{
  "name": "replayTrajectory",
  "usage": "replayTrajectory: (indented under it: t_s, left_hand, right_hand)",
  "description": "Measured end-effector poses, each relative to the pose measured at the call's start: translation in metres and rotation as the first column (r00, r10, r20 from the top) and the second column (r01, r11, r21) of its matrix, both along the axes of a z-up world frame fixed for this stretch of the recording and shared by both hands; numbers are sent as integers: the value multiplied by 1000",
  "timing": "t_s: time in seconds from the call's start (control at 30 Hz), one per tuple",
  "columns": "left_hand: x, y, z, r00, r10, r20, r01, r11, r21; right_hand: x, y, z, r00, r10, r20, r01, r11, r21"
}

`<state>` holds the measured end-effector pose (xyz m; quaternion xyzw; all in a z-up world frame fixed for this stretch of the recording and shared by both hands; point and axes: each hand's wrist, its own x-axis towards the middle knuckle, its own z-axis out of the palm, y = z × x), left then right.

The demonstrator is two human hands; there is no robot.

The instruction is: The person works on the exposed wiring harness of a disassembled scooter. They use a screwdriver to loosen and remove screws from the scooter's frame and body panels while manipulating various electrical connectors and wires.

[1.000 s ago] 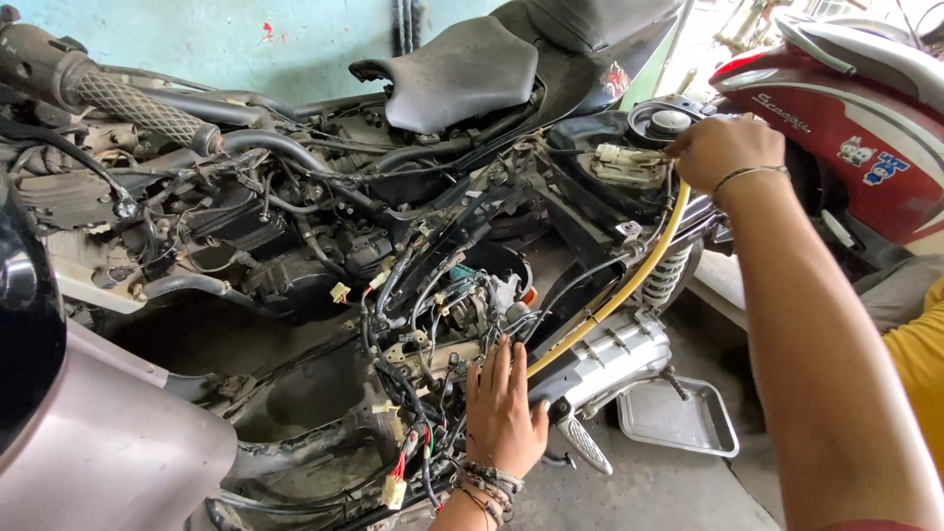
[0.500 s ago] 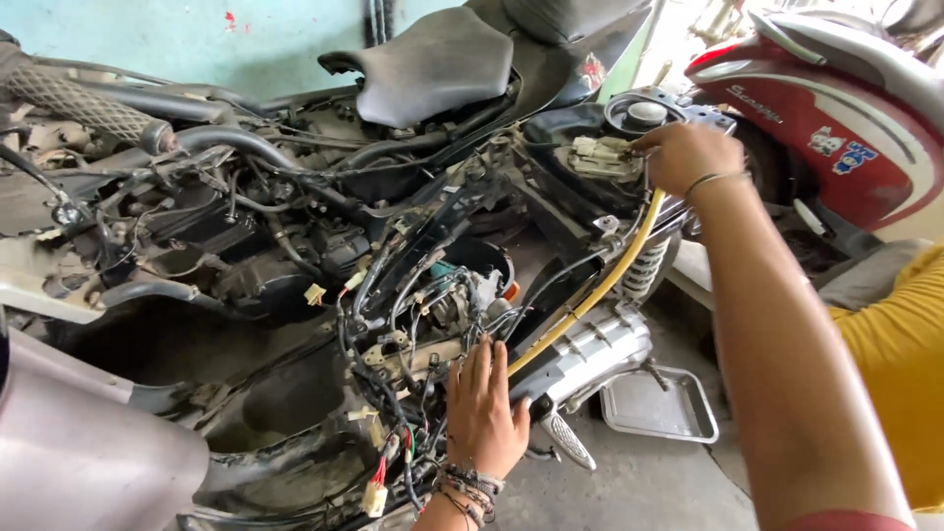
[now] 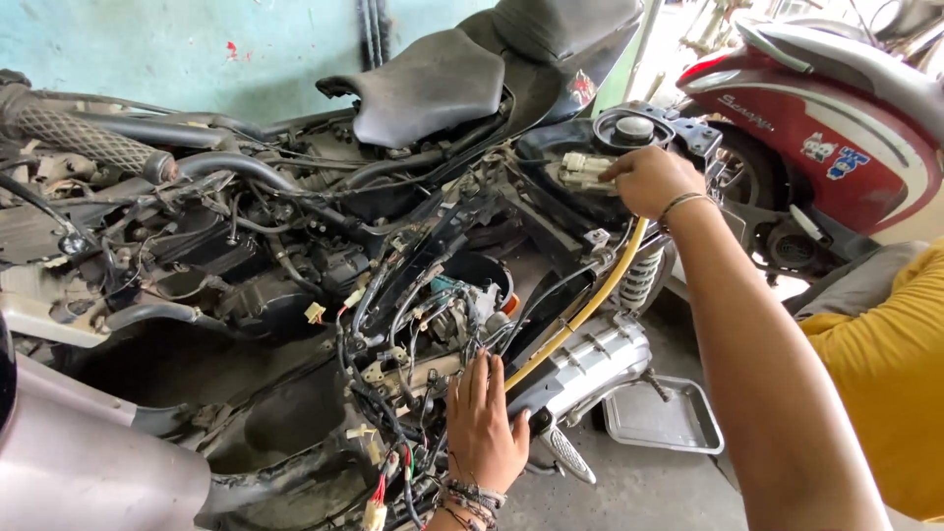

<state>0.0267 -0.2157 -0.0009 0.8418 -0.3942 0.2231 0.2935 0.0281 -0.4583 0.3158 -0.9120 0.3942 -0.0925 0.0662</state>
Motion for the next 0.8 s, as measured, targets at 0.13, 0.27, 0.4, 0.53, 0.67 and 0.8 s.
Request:
replayTrajectory:
  t_s: [0.13, 0.27, 0.4, 0.53, 0.67, 0.8]
  left_hand:
    - [0, 1, -2, 999, -26, -31, 25, 1000, -16]
    - [4, -3, -5, 1000, 11, -22, -11, 1000, 20]
    - [6, -5, -10, 1000, 15, -24, -15, 1000, 10]
    - [4, -3, -6, 998, 10, -56, -9, 1000, 26]
    - [0, -1, -2, 999, 7, -42, -7, 1000, 1]
    - [3, -6, -7, 1000, 16, -11, -16, 1000, -21]
  right_hand:
    - [-2, -7, -18, 996, -20, 85, 34, 986, -165]
    - [-1, -1, -4, 1000, 13, 19, -10, 993, -116]
    - [-3, -5, -13, 999, -32, 19, 34, 988, -152]
    - [-5, 7, -2, 998, 5, -67, -6, 1000, -19]
    - [-5, 0, -10, 999, -9, 39, 15, 991, -135]
    - [-9, 7, 7, 998, -64, 2, 64, 996, -62]
